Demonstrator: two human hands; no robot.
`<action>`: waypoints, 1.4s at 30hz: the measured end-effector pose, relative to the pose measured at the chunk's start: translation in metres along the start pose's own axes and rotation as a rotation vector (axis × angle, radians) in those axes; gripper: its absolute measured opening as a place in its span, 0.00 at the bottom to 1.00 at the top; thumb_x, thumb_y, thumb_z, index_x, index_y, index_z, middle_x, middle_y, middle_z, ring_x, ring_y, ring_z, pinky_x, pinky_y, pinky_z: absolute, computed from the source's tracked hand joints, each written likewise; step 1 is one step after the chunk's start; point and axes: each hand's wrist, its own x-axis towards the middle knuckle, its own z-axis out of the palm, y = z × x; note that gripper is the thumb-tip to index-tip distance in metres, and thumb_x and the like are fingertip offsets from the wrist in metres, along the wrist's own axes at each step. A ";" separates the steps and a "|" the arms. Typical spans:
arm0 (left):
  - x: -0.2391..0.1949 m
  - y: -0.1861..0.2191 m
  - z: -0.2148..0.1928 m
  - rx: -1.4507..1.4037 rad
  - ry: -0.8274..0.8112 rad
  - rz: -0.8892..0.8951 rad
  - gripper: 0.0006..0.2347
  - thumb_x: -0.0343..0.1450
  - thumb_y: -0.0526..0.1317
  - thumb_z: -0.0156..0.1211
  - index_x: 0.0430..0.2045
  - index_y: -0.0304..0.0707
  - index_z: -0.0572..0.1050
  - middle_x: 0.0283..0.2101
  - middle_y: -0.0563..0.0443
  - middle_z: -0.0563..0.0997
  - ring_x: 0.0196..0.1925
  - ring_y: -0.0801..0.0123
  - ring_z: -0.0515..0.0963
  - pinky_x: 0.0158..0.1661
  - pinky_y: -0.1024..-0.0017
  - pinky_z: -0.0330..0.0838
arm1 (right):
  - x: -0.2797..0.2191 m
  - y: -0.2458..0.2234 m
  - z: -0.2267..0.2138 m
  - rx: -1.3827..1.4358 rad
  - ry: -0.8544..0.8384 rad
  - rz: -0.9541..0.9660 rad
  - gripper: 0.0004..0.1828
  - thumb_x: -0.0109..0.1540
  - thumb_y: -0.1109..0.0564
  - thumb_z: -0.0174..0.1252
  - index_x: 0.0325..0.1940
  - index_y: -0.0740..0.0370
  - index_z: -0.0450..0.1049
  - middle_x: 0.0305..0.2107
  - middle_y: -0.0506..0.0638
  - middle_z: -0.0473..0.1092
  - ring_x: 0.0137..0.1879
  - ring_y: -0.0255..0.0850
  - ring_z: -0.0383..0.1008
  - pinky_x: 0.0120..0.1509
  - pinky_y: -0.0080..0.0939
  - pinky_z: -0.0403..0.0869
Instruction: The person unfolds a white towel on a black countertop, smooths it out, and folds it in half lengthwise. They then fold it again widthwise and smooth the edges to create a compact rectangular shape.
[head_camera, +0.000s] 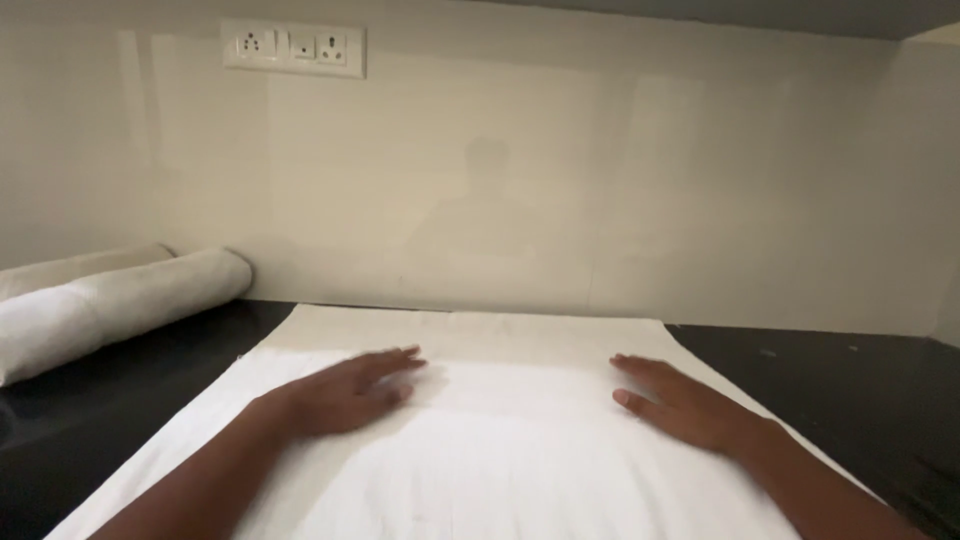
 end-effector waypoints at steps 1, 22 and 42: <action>0.000 0.004 0.004 -0.007 -0.115 0.030 0.26 0.75 0.59 0.42 0.71 0.65 0.59 0.77 0.61 0.55 0.75 0.65 0.59 0.71 0.62 0.54 | 0.000 -0.001 0.001 -0.035 -0.156 0.034 0.42 0.64 0.26 0.39 0.80 0.35 0.46 0.79 0.39 0.41 0.85 0.38 0.40 0.85 0.48 0.47; 0.047 -0.095 -0.029 0.376 -0.272 -0.426 0.28 0.75 0.60 0.37 0.74 0.61 0.54 0.79 0.61 0.52 0.80 0.62 0.51 0.75 0.52 0.47 | 0.072 0.082 -0.030 -0.254 -0.128 0.245 0.47 0.65 0.21 0.35 0.67 0.57 0.73 0.72 0.56 0.61 0.76 0.51 0.61 0.80 0.54 0.59; 0.138 -0.133 0.008 0.263 -0.119 -0.453 0.28 0.74 0.62 0.36 0.74 0.71 0.51 0.80 0.64 0.46 0.81 0.60 0.46 0.76 0.54 0.42 | 0.198 0.076 0.024 -0.246 -0.012 0.319 0.53 0.62 0.17 0.32 0.82 0.48 0.45 0.79 0.53 0.42 0.84 0.50 0.40 0.83 0.64 0.46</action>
